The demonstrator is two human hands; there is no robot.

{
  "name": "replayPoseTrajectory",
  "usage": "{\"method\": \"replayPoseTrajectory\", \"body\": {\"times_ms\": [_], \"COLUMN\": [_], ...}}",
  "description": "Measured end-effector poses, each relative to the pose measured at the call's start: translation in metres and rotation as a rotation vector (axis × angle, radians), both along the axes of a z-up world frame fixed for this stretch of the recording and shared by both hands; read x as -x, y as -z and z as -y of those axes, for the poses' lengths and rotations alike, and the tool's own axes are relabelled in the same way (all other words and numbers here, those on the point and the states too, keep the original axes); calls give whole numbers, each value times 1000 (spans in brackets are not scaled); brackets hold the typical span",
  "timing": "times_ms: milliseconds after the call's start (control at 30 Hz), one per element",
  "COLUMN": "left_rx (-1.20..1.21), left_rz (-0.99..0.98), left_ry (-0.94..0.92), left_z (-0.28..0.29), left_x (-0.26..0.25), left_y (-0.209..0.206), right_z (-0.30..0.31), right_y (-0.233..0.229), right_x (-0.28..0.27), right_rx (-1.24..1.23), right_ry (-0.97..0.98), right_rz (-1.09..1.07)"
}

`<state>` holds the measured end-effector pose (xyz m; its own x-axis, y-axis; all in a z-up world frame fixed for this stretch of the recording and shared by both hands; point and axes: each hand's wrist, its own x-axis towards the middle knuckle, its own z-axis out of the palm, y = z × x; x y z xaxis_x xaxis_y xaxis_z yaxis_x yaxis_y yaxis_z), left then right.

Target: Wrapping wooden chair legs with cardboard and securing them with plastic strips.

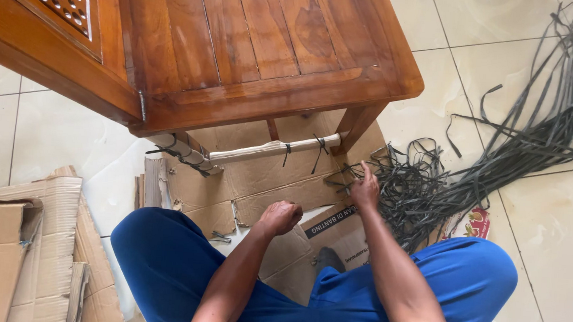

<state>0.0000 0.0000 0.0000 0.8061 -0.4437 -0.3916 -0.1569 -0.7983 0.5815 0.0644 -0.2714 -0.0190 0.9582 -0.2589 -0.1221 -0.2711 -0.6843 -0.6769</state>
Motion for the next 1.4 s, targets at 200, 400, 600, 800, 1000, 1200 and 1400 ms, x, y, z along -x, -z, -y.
{"method": "replayPoseTrajectory", "body": {"times_ms": [200, 400, 600, 800, 1000, 1200, 1400], "left_rx": [-27, -40, 191, 228, 305, 385, 731], "left_rz": [-10, -22, -53, -183, -170, -202, -350], "left_ry": [-37, -130, -460, -622, -698, -812, -872], "left_z": [-6, -11, -10, -15, -26, -45, -50], "left_x": [4, 0, -5, -14, -11, -5, 7], "left_y": [3, 4, -14, 29, 34, 42, 23], "right_z": [10, -10, -55, -111, -122, -128, -140], "right_y": [39, 25, 25, -52, -84, -65, -52], "right_x": [-41, -33, 36, 74, 88, 89, 53], "right_rx": [-699, -504, -189, 53, 51, -241, -621], "right_ry": [280, 381, -146, -771, -965, -568, -265], "right_rz": [-264, -111, -54, 0, 10, -90, -146]}}
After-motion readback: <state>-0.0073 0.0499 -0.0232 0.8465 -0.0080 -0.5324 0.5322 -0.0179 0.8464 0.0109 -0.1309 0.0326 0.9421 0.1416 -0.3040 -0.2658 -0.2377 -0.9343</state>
